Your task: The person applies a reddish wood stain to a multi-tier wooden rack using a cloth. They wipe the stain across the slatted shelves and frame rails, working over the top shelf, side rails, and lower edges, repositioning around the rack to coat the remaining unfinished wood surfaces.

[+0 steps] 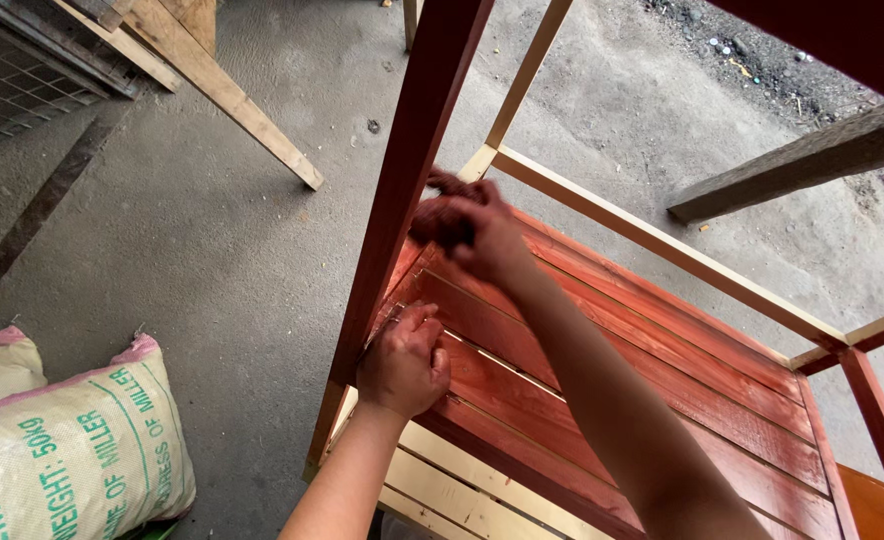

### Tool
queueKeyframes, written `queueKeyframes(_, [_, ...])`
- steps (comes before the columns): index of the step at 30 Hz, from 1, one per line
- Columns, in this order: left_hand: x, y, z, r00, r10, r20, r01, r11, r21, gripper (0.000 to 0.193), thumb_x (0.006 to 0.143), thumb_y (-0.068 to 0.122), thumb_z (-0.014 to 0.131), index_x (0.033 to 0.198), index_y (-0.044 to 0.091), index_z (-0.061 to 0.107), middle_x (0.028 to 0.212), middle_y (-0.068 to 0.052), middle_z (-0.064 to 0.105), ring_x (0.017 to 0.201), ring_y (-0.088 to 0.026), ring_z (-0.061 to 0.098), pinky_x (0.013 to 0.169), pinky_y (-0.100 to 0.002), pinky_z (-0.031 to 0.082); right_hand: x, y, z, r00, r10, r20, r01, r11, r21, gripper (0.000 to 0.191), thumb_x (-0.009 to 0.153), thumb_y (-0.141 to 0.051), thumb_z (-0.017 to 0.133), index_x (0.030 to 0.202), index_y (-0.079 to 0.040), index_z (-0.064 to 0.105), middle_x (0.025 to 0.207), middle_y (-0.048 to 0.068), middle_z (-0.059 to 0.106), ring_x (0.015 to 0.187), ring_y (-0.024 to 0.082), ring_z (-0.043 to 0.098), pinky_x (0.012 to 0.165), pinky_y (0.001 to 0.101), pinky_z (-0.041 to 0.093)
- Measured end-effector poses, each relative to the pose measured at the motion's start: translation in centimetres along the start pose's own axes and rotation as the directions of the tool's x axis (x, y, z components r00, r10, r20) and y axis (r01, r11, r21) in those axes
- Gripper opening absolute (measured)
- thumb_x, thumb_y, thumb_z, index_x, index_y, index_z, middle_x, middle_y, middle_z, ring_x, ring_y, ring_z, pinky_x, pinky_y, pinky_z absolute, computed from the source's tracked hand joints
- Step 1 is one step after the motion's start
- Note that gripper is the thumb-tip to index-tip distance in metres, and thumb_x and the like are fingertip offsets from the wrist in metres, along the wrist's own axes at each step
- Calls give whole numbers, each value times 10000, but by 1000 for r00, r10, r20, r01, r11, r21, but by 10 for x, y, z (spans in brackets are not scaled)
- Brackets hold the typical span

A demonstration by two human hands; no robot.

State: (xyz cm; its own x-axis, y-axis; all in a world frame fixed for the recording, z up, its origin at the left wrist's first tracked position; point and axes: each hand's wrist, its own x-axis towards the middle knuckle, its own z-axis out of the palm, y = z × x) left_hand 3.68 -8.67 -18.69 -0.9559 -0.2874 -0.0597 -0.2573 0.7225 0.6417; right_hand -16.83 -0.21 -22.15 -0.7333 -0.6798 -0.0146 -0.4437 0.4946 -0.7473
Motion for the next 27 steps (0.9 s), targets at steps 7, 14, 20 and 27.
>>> queueKeyframes(7, [-1,-6,3,994,92,-62,-93,996,-10,177,791,120,619,941,50,683,1280,-184,676,1094,-400,675,903,-474,571,27,18,-13,998,45,33,-42,996,-77,623,699,-102,746,1310,-212,685,1386,157,572,1194,371,621,1026,423,534])
queueKeyframes(14, [-4,-8,6,997,81,-19,-79,993,89,455,761,136,636,1203,27,646,1202,-237,657,1077,-428,640,911,-507,531,-51,-77,-30,946,-304,116,287,947,146,594,718,-58,722,1294,-199,692,1250,150,604,1127,343,653,926,443,575])
queueKeyframes(20, [2,-6,3,996,87,-34,-85,994,65,364,755,135,628,1107,50,656,1140,-208,671,1101,-407,643,953,-498,536,-60,-87,-25,934,-354,38,356,924,-141,709,680,-143,819,1349,-293,640,1354,158,498,1156,409,539,863,481,568])
queueKeyframes(27, [7,8,-7,996,-39,86,34,998,56,377,719,127,634,1086,52,674,1312,-185,612,1132,-419,611,936,-504,521,-38,-34,12,951,-308,-38,275,893,-357,667,766,-177,797,1383,-363,623,1420,155,454,1106,421,501,732,428,595])
